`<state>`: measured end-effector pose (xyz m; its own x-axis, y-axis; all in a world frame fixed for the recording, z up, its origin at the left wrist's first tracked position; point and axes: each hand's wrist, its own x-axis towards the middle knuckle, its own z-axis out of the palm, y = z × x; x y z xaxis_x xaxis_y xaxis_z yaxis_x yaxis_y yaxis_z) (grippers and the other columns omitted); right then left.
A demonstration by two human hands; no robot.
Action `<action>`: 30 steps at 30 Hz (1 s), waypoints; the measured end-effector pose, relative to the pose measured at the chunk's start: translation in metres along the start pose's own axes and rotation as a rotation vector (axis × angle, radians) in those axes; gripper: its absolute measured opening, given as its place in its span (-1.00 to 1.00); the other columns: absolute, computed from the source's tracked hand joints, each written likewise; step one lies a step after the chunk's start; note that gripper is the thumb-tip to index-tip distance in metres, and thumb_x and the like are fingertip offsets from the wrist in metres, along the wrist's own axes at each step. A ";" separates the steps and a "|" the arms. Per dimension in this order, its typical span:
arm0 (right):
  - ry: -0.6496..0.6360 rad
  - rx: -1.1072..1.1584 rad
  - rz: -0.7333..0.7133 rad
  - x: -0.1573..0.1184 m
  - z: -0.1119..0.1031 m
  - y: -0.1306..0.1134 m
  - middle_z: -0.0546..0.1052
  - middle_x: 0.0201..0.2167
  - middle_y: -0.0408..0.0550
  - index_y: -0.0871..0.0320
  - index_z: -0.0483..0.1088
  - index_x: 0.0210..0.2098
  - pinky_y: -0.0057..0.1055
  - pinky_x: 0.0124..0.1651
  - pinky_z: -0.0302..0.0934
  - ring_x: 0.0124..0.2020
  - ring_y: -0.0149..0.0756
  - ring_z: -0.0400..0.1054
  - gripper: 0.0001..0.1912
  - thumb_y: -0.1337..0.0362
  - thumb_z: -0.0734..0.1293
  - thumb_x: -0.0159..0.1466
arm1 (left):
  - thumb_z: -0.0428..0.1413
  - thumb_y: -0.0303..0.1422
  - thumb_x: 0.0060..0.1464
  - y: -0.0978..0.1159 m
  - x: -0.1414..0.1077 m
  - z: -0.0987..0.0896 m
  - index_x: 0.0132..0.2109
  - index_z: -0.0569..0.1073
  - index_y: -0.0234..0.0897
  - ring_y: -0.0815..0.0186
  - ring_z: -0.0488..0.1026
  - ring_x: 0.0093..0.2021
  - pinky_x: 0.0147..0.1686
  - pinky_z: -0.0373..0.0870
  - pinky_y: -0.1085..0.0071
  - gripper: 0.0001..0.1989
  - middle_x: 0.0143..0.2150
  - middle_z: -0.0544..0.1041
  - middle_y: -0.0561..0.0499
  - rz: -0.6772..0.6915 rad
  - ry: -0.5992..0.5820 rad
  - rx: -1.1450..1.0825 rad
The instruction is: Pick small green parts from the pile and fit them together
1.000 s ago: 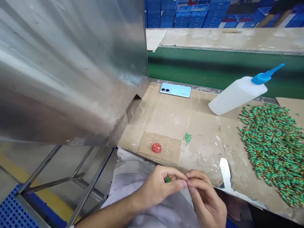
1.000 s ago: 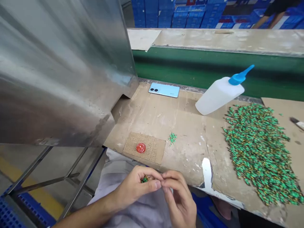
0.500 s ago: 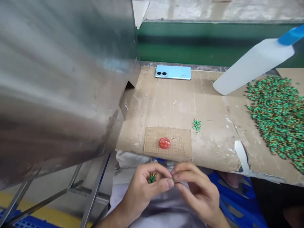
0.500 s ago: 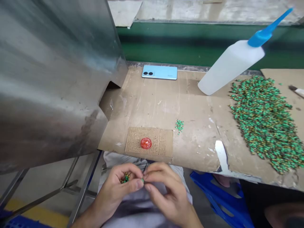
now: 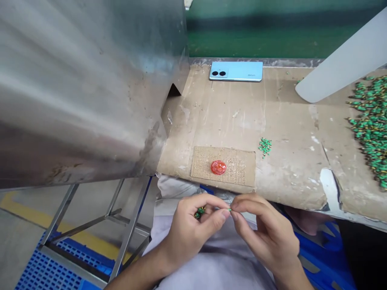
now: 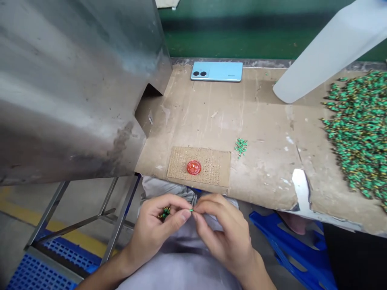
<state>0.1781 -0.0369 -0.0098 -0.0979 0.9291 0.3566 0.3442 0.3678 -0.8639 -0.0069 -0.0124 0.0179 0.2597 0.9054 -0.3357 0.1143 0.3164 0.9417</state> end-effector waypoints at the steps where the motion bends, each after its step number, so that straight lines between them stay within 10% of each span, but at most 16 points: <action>1: -0.020 -0.048 -0.032 0.001 -0.001 0.000 0.60 -0.33 -0.10 0.03 0.45 -0.09 -0.33 -0.31 0.50 -0.34 -0.24 0.56 -0.78 0.48 0.37 0.37 | 0.31 -0.32 0.21 0.000 0.000 0.000 -0.25 0.73 -0.22 0.36 0.23 -0.52 -0.46 0.18 0.41 -0.89 -0.55 0.39 0.10 0.012 0.006 0.032; 13: 0.049 -0.357 -0.028 0.047 -0.013 0.023 0.49 -0.07 0.07 0.01 0.43 -0.08 -0.04 0.02 0.38 0.01 0.00 0.44 -0.83 0.41 0.31 0.43 | 0.15 -0.26 0.33 -0.008 0.010 -0.005 -0.03 0.69 -0.22 0.29 0.29 -0.48 -0.47 0.19 0.42 -0.76 -0.50 0.36 0.07 -0.083 0.010 0.139; 30: -0.175 -0.444 -0.084 0.070 -0.014 0.029 0.50 -0.05 0.05 0.01 0.41 -0.06 -0.05 -0.01 0.35 0.00 -0.02 0.42 -0.89 0.35 0.30 0.47 | 0.08 -0.31 0.41 -0.030 0.013 -0.009 0.38 0.50 -0.27 0.33 0.22 -0.58 -0.50 0.20 0.41 -0.53 -0.56 0.41 0.09 -0.002 -0.014 0.429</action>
<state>0.1939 0.0387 -0.0052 -0.2850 0.9035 0.3201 0.6903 0.4252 -0.5855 -0.0152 -0.0079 -0.0141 0.2719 0.9002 -0.3402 0.5024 0.1687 0.8480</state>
